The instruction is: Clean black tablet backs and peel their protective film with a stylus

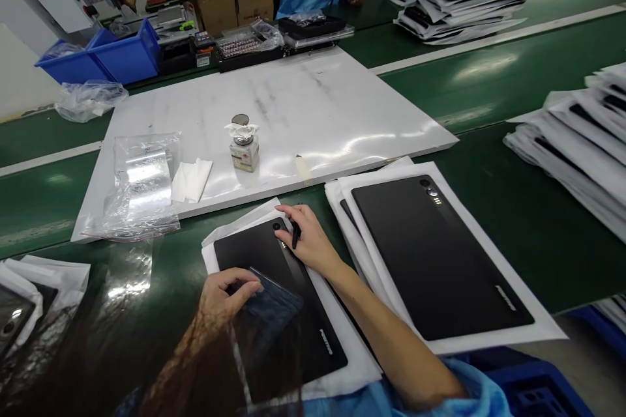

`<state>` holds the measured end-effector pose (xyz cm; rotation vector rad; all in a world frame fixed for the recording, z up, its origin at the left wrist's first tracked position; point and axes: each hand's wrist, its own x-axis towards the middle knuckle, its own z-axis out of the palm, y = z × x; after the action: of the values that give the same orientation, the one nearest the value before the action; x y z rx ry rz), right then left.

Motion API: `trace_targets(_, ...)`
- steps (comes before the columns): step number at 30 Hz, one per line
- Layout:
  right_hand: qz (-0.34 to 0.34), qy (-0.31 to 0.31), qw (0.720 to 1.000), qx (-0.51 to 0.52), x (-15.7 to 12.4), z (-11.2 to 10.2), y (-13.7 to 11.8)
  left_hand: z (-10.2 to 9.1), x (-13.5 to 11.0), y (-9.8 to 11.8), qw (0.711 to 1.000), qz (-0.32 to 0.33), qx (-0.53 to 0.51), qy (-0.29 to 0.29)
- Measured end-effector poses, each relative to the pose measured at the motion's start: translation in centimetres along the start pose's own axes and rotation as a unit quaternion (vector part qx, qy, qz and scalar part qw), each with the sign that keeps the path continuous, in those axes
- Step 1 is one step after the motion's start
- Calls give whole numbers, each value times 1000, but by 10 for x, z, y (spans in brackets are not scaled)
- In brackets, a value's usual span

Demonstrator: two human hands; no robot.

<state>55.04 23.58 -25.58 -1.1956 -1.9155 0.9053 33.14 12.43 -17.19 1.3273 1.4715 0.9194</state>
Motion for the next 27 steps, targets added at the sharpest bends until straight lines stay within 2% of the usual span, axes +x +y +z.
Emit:
trace_targets(14, 43, 51, 998, 0, -7, 17, -4, -1, -1, 3, 1000, -3, 9, -3)
trace_targets(18, 40, 95, 994, 23, -7, 15, -4, -1, 0, 3, 1000, -4, 3, 0)
trace_targets(22, 41, 148, 988, 29, -9, 2, -7, 0, 0, 1, 1000, -11, -10, -1)
trace_targets(24, 25, 143, 989, 19, -8, -5, -12, 0, 0, 1, 1000, -16, -20, -3)
trace_targets(27, -20, 96, 995, -5, 2, -10, -25, 1, -2, 4, 999, -24, -42, -10)
